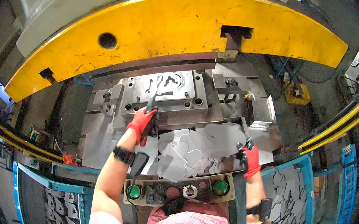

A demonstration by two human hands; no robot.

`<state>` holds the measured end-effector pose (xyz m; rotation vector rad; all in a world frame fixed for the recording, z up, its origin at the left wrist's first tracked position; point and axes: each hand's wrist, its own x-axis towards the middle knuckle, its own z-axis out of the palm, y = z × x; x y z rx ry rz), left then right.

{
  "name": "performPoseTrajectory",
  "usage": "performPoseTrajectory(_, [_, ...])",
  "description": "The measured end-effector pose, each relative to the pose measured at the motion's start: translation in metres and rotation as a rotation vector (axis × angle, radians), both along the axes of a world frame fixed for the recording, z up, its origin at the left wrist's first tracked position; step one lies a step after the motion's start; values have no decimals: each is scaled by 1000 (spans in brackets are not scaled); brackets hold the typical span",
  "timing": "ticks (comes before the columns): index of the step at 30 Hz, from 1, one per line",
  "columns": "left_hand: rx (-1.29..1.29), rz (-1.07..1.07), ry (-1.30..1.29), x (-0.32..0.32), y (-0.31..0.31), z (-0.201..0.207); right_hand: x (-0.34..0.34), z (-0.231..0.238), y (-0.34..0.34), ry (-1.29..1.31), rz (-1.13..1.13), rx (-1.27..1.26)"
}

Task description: Operating a metal stamping press to create metal components.

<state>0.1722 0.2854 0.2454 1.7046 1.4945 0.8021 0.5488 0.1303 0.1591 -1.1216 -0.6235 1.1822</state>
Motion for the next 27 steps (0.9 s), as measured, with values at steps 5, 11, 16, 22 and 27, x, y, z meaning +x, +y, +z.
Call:
performPoseTrajectory(5, [-359, 82, -217, 11, 3, 16, -61, 25, -24, 63, -99, 70])
performPoseTrajectory(11, [-233, 123, -569, -17, -72, 72, -14, -54, -8, -377, -156, -109])
performPoseTrajectory(16, [-225, 255, -283, -110, -173, 51, 1, -38, -5, -550, -129, 11])
performPoseTrajectory(22, [-425, 572, -313, -158, -250, -50, -39, 31, -12, -378, -116, -8])
performPoseTrajectory(27, [-424, 579, -156, -167, -241, -128, -57, 63, 17, -385, -63, 241])
